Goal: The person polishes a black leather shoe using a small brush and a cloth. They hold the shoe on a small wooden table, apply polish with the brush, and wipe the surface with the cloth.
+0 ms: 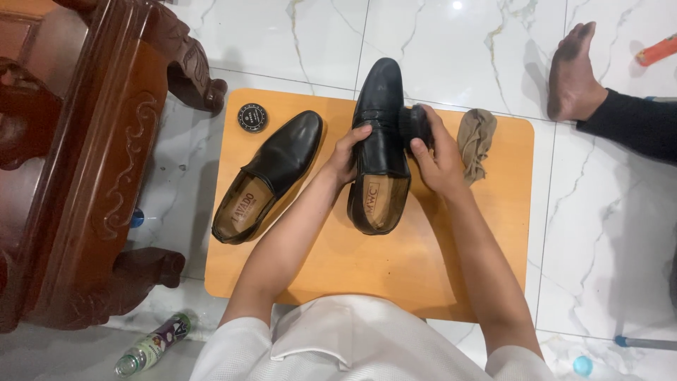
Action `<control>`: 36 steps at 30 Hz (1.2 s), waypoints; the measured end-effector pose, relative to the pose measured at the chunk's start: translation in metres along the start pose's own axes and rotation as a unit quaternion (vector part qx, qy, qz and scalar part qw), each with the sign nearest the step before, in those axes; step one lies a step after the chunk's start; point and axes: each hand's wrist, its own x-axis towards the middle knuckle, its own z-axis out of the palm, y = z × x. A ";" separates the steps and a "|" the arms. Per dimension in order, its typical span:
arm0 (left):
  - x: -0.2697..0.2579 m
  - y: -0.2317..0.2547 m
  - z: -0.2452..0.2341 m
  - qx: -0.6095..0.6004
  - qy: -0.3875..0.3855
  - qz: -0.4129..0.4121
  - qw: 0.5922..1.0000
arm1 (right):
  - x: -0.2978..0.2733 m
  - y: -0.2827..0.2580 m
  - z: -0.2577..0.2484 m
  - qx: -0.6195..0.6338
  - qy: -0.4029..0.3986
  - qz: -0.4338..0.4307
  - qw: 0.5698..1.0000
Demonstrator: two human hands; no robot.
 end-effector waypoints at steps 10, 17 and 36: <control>-0.005 0.019 0.013 -0.060 0.003 -0.011 0.998 | 0.034 -0.022 -0.022 -0.146 -0.089 -0.008 0.985; -0.001 0.015 0.001 -0.068 0.004 -0.038 0.997 | 0.042 -0.034 -0.021 -0.122 -0.134 -0.016 0.983; -0.039 0.055 0.077 -0.003 -0.212 0.039 0.977 | 0.070 0.096 -0.001 -0.211 0.072 0.004 0.975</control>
